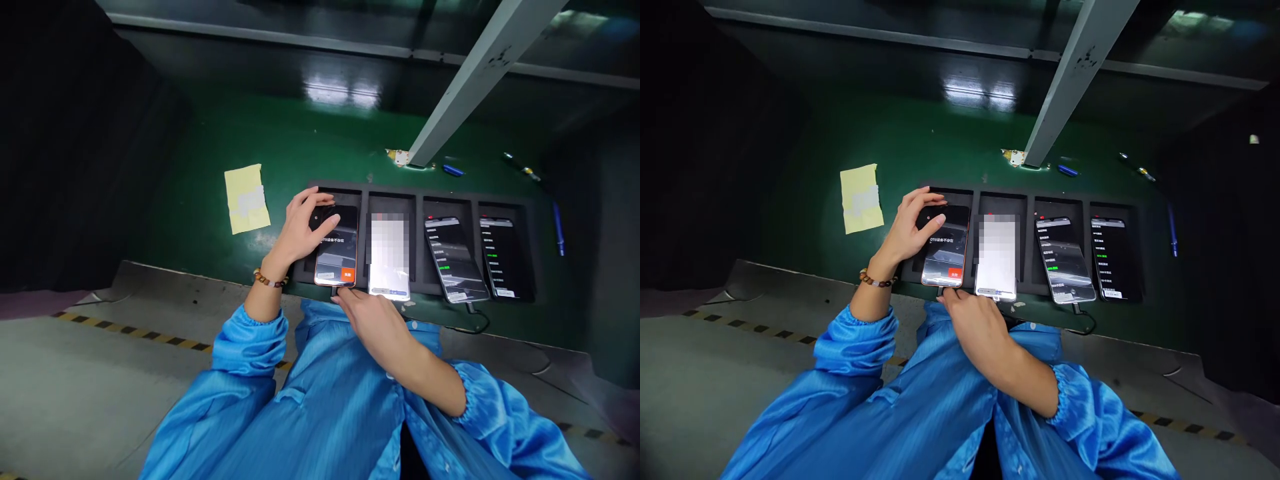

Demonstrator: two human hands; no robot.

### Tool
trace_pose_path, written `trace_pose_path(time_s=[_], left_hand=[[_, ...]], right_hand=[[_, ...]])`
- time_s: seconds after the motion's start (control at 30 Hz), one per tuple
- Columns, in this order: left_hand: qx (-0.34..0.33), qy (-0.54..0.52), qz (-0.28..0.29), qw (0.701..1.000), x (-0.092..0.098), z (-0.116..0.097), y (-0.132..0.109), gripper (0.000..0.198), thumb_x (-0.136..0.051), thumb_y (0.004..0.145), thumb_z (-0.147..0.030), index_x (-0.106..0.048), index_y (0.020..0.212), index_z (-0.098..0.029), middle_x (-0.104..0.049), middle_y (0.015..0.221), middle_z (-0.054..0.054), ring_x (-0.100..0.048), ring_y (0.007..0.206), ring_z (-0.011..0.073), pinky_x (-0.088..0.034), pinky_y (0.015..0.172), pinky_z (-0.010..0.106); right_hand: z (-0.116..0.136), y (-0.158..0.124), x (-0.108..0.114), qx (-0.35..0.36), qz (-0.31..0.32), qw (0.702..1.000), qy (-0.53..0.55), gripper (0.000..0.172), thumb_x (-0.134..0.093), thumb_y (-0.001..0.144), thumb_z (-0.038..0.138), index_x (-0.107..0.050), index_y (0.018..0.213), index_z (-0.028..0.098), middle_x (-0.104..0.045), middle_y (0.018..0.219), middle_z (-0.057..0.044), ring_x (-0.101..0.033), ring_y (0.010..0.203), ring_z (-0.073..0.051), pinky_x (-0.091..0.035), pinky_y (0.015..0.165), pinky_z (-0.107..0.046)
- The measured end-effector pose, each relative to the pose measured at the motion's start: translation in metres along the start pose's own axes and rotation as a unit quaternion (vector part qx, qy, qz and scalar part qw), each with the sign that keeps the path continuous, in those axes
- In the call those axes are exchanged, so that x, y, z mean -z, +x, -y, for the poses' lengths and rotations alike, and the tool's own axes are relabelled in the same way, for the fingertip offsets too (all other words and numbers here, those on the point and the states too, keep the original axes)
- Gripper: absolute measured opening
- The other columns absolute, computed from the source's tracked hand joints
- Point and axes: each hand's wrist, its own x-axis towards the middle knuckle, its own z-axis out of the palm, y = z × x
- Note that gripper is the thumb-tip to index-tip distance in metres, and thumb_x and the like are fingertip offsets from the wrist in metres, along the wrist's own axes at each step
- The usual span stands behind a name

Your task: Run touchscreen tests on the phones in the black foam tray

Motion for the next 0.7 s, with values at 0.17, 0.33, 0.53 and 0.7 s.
trace_pose_path(time_s=[0.17, 0.33, 0.53, 0.7], left_hand=[[0.0, -0.009, -0.01, 1.0, -0.002, -0.002, 0.0, 0.047, -0.058, 0.104, -0.062, -0.068, 0.13, -0.024, -0.071, 0.14, 0.011, -0.048, 0.155, 0.0284, -0.039, 0.131, 0.05], [0.011, 0.003, -0.022, 1.0, -0.005, -0.003, -0.003, 0.047, -0.055, 0.106, -0.059, -0.062, 0.14, -0.027, -0.073, 0.144, 0.009, -0.044, 0.161, 0.0286, -0.018, 0.14, 0.059], [0.011, -0.007, -0.029, 0.999, -0.004, 0.001, -0.001, 0.05, -0.057, 0.106, -0.059, -0.064, 0.142, -0.026, -0.075, 0.14, 0.01, -0.046, 0.16, 0.0286, -0.03, 0.136, 0.054], [0.01, 0.001, -0.037, 0.999, -0.005, 0.002, 0.0, 0.047, -0.06, 0.104, -0.06, -0.066, 0.138, -0.027, -0.074, 0.141, 0.01, -0.047, 0.158, 0.0295, -0.034, 0.134, 0.053]], right_hand=[[0.005, 0.002, -0.009, 0.0, -0.044, 0.999, 0.017, 0.03, -0.046, 0.118, 0.033, -0.072, 0.123, 0.018, -0.084, 0.105, -0.01, -0.084, 0.086, -0.026, -0.055, 0.066, -0.032], [-0.023, -0.029, -0.014, 0.159, -0.308, 0.936, 0.062, 0.028, -0.06, 0.112, 0.029, -0.07, 0.135, 0.017, -0.083, 0.113, -0.011, -0.082, 0.097, -0.023, -0.064, 0.083, -0.035], [-0.076, -0.071, -0.026, 0.101, -0.45, 0.88, 0.114, 0.037, -0.067, 0.1, 0.011, -0.068, 0.135, 0.022, -0.084, 0.12, -0.005, -0.074, 0.125, -0.028, -0.052, 0.115, -0.05], [-0.083, -0.075, -0.035, 0.06, -0.429, 0.891, 0.135, 0.038, -0.058, 0.102, 0.011, -0.069, 0.136, 0.024, -0.084, 0.125, -0.002, -0.069, 0.136, -0.028, -0.043, 0.121, -0.051]])
